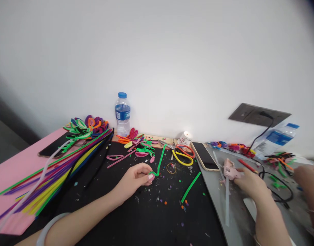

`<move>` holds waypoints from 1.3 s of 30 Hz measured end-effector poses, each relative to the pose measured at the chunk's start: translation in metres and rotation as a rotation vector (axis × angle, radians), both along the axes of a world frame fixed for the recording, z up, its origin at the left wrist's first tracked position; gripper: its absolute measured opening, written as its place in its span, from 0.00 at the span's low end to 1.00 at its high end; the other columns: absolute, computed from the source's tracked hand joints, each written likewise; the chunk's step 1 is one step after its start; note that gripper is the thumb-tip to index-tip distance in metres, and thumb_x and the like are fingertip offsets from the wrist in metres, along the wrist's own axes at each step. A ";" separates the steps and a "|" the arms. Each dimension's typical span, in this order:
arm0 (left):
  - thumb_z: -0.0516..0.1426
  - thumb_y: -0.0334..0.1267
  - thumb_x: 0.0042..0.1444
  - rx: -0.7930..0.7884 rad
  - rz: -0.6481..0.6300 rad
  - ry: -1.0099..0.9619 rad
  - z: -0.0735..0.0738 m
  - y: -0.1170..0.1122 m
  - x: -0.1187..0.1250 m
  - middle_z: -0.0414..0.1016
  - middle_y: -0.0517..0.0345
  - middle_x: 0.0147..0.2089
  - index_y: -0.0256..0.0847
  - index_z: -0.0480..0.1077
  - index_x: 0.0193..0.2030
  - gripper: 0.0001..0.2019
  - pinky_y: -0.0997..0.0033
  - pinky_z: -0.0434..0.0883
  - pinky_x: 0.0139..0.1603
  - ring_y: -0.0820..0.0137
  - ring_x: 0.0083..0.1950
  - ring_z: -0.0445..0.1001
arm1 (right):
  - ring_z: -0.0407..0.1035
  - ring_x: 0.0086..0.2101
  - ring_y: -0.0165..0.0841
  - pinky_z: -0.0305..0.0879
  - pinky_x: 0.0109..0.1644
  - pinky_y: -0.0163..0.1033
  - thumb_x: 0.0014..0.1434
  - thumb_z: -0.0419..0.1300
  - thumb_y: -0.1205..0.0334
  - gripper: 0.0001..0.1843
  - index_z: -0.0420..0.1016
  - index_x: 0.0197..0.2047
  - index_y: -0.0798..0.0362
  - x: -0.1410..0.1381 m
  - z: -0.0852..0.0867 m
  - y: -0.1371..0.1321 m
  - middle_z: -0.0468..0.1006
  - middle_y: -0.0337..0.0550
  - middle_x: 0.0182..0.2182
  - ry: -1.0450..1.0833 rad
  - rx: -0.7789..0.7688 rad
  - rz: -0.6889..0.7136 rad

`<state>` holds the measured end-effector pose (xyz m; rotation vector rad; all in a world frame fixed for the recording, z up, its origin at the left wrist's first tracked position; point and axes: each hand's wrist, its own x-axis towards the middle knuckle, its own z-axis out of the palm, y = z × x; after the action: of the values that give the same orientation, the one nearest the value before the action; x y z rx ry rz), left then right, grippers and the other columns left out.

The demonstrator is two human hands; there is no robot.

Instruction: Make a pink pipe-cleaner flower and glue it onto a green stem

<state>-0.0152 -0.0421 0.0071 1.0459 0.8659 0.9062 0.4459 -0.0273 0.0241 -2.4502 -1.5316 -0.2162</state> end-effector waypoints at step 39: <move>0.62 0.30 0.50 -0.250 0.097 -0.364 -0.002 0.002 -0.002 0.71 0.60 0.34 0.40 0.69 0.40 0.11 0.75 0.71 0.42 0.78 0.35 0.71 | 0.54 0.12 0.23 0.54 0.15 0.29 0.50 0.62 0.50 0.17 0.65 0.33 0.55 -0.235 -0.017 -0.018 0.65 0.30 0.12 1.566 -0.302 0.681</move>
<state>-0.0176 -0.0398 0.0047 0.6027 0.7042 1.0030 0.2110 -0.0454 0.0073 -1.1735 -1.3384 1.6469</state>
